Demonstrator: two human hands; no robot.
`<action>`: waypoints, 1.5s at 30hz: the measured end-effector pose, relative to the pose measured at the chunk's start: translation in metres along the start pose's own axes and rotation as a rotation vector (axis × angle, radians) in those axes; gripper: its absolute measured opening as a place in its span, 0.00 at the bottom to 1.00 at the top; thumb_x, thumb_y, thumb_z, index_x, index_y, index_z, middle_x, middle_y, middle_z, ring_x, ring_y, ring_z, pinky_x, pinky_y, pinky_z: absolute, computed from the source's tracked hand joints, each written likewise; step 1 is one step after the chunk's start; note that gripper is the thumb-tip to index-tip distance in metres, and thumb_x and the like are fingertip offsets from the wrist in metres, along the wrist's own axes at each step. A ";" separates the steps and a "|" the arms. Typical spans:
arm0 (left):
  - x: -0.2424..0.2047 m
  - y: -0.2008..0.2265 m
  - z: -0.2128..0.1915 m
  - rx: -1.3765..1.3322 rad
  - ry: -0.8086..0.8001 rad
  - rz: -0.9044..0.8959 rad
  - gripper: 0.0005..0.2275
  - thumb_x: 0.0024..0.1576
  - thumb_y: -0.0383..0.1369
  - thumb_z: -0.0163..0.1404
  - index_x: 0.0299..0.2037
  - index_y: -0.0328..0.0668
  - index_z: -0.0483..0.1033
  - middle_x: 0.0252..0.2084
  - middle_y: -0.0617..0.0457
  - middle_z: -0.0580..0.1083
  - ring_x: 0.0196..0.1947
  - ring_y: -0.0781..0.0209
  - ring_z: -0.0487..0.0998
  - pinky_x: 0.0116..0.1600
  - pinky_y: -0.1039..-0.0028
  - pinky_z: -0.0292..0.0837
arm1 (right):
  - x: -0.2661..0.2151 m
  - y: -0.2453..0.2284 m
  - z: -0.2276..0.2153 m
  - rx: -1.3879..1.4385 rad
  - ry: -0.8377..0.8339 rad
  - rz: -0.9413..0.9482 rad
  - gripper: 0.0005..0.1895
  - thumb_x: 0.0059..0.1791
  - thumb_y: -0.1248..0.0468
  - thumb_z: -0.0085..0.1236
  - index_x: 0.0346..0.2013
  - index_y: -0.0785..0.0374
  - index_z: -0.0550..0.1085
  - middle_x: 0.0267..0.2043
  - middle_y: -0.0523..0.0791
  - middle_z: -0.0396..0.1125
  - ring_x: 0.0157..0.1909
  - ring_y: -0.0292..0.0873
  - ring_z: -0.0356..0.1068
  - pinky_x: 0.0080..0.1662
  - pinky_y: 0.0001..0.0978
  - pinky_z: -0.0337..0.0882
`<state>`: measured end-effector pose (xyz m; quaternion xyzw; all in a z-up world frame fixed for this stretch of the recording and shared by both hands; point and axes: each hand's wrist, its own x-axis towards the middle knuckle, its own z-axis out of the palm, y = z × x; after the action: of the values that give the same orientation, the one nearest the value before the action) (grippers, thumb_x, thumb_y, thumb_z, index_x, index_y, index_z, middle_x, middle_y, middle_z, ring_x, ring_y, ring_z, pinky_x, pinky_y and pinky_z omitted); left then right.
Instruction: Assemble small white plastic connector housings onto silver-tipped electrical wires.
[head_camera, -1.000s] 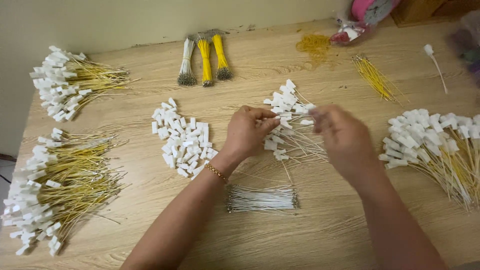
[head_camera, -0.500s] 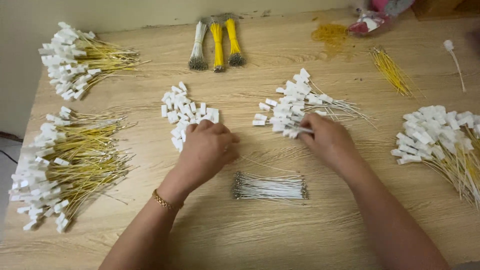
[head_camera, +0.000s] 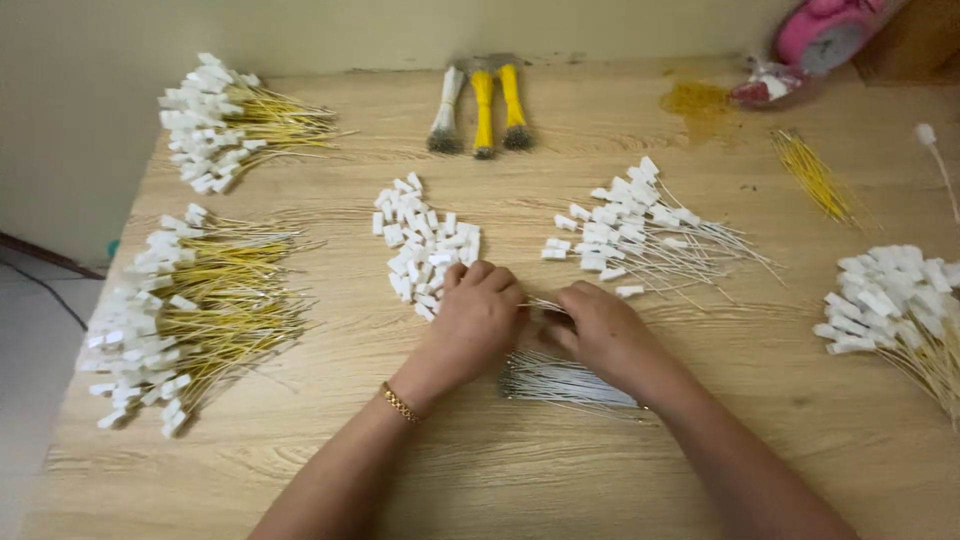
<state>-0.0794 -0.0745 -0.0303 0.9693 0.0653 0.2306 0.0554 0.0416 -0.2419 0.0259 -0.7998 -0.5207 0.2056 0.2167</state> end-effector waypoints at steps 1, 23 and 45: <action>0.001 0.002 -0.007 0.010 0.002 -0.005 0.04 0.50 0.40 0.56 0.31 0.56 0.80 0.36 0.58 0.76 0.47 0.57 0.72 0.54 0.58 0.61 | 0.000 0.000 0.000 0.001 0.000 -0.012 0.13 0.48 0.65 0.59 0.46 0.66 0.74 0.41 0.55 0.71 0.49 0.62 0.74 0.50 0.52 0.74; 0.032 0.053 -0.065 -1.237 0.033 -0.250 0.19 0.68 0.43 0.40 0.61 0.38 0.70 0.58 0.37 0.72 0.64 0.37 0.70 0.68 0.52 0.62 | -0.015 -0.036 -0.031 -0.024 -0.052 0.271 0.17 0.54 0.54 0.43 0.51 0.55 0.75 0.47 0.53 0.76 0.53 0.61 0.75 0.55 0.58 0.72; 0.049 -0.095 -0.021 0.173 -0.310 -0.298 0.08 0.53 0.45 0.57 0.41 0.69 0.85 0.39 0.57 0.79 0.47 0.50 0.79 0.57 0.55 0.69 | -0.033 0.009 -0.036 0.664 0.406 0.148 0.08 0.52 0.68 0.59 0.44 0.69 0.80 0.28 0.47 0.73 0.32 0.39 0.64 0.40 0.35 0.71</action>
<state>-0.0554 0.0286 -0.0036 0.9740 0.2176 0.0617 0.0150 0.0560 -0.2809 0.0538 -0.7460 -0.3134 0.2157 0.5466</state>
